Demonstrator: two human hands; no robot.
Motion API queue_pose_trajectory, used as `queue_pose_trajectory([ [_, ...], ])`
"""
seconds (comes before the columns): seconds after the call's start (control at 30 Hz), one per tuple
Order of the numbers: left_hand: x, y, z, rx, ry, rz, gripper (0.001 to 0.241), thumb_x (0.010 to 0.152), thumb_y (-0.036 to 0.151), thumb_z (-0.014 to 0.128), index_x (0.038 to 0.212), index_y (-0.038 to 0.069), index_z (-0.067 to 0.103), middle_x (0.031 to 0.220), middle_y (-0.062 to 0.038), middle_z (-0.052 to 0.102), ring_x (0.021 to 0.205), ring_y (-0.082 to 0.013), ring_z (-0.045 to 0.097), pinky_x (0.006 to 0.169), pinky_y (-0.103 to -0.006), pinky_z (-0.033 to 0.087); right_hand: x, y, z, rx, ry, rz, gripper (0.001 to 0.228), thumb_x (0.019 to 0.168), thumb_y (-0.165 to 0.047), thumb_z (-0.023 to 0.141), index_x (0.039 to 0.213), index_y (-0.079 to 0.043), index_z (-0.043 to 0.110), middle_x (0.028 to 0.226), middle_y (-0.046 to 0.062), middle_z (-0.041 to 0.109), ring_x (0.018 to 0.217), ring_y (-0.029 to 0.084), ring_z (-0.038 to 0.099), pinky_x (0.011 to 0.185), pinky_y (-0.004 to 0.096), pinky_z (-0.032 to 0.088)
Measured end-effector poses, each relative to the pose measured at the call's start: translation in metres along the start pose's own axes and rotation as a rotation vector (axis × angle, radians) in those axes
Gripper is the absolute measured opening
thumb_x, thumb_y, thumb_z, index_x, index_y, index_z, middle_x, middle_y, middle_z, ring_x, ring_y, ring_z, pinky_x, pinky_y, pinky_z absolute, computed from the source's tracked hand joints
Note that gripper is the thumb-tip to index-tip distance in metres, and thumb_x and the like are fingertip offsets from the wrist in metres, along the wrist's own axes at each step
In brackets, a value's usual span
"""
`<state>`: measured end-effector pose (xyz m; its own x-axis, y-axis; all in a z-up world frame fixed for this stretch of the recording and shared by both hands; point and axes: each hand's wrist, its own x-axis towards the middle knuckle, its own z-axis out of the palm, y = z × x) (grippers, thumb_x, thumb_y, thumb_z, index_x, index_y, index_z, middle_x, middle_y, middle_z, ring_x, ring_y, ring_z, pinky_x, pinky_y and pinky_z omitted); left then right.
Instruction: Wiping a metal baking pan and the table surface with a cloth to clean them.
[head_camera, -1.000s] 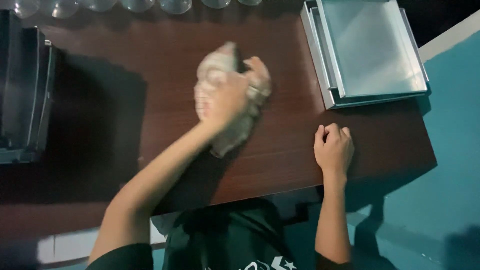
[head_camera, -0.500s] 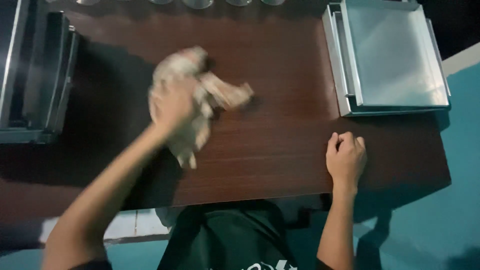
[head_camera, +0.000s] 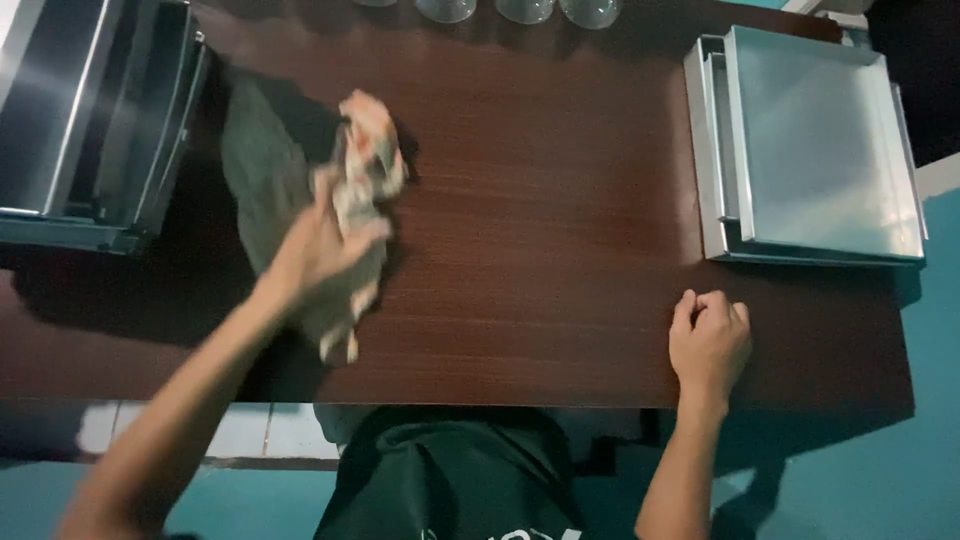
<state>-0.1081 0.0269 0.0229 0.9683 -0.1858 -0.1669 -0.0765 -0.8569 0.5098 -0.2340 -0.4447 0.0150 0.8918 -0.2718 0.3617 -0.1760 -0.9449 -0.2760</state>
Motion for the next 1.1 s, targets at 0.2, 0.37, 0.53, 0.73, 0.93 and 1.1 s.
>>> queue_pose_trajectory([
  [0.2,-0.122,0.014,0.018,0.293,0.051,-0.146,0.094,0.069,0.081,0.072,0.145,0.035,0.041,0.150,-0.025,0.039,0.105,-0.0551,0.068,0.076,-0.0610,0.061,-0.004,0.009,0.010,-0.089,0.047,-0.057,0.024,0.107,-0.014,0.072,0.086,-0.007,0.063,0.072,0.016,0.065,0.082,0.037,0.066,0.072,0.043,0.055],
  [0.37,-0.093,-0.008,0.009,0.026,-0.060,-0.097,0.076,0.084,0.037,0.074,0.146,0.014,0.036,0.132,-0.030,0.058,0.109,-0.0527,0.069,0.092,-0.0620,0.056,-0.004,0.010,0.011,-0.110,0.044,-0.052,0.024,0.108,-0.016,0.071,0.087,-0.007,0.063,0.074,0.014,0.068,0.084,0.035,0.068,0.075,0.044,0.056],
  [0.53,0.064,-0.094,0.043,-0.275,0.131,0.131,0.084,0.091,0.009,0.070,0.157,-0.002,0.019,0.155,-0.033,0.036,0.142,-0.0508,0.036,0.115,-0.0641,0.032,-0.003,0.005,0.005,-0.077,0.013,-0.010,0.022,0.113,-0.015,0.067,0.092,-0.006,0.066,0.074,0.014,0.068,0.083,0.037,0.066,0.074,0.040,0.057],
  [0.73,0.098,-0.031,0.024,0.043,0.134,0.418,0.098,0.078,0.022,0.084,0.161,0.007,0.033,0.165,-0.020,0.035,0.154,-0.0378,0.029,0.124,-0.0561,0.025,-0.003,0.001,0.002,-0.079,0.015,-0.044,0.024,0.110,-0.013,0.069,0.089,-0.003,0.064,0.070,0.020,0.062,0.083,0.042,0.064,0.068,0.046,0.054],
  [0.93,0.100,-0.061,0.039,-0.058,0.396,0.719,0.088,0.075,0.058,0.076,0.143,0.007,0.054,0.142,-0.025,0.056,0.137,-0.0487,0.047,0.108,-0.0591,0.044,-0.005,0.003,0.004,-0.091,-0.006,-0.041,0.024,0.114,-0.015,0.066,0.092,-0.004,0.066,0.073,0.016,0.067,0.084,0.039,0.067,0.075,0.044,0.054],
  [1.1,0.158,-0.133,0.081,-0.515,0.298,0.604,0.057,0.097,0.009,0.067,0.152,0.008,0.050,0.135,-0.030,0.061,0.119,-0.0481,0.062,0.090,-0.0567,0.053,-0.005,0.003,0.004,-0.071,-0.002,-0.039,0.022,0.112,-0.013,0.067,0.092,-0.002,0.065,0.068,0.019,0.059,0.082,0.044,0.061,0.067,0.045,0.054],
])
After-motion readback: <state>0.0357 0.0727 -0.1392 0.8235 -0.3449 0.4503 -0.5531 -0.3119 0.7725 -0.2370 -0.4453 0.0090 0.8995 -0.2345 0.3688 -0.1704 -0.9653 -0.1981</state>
